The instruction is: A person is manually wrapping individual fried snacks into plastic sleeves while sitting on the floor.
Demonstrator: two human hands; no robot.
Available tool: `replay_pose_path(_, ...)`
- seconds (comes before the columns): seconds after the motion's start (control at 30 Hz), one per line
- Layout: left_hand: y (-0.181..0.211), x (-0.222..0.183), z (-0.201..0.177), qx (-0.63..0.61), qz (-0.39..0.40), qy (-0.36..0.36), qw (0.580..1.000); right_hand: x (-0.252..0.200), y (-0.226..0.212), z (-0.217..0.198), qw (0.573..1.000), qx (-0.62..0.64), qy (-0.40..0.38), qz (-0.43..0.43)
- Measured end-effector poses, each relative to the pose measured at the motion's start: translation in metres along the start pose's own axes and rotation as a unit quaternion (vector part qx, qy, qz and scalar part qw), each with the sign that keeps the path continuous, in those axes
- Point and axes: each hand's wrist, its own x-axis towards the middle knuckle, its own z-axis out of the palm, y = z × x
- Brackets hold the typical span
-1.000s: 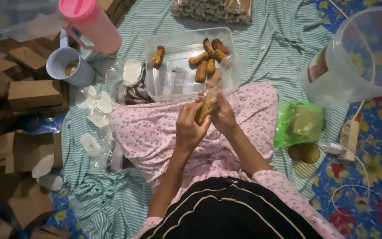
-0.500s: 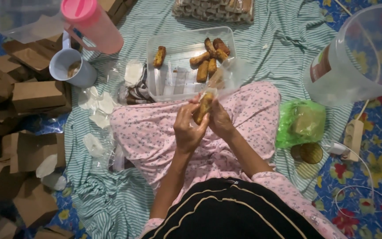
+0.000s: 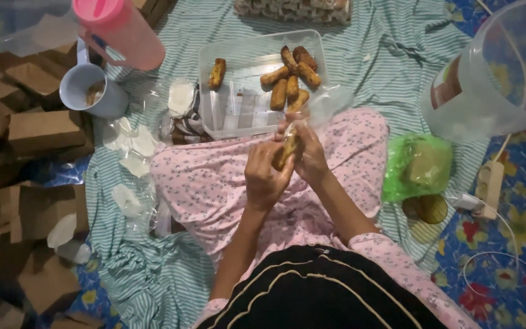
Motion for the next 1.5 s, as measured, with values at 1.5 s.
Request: replay_pose_path(1.5,-0.078,0.030,-0.012,-0.058,0.025,0.114,0.991,0.049,0.024,0.054,0.997,-0.059,0.021,0.039)
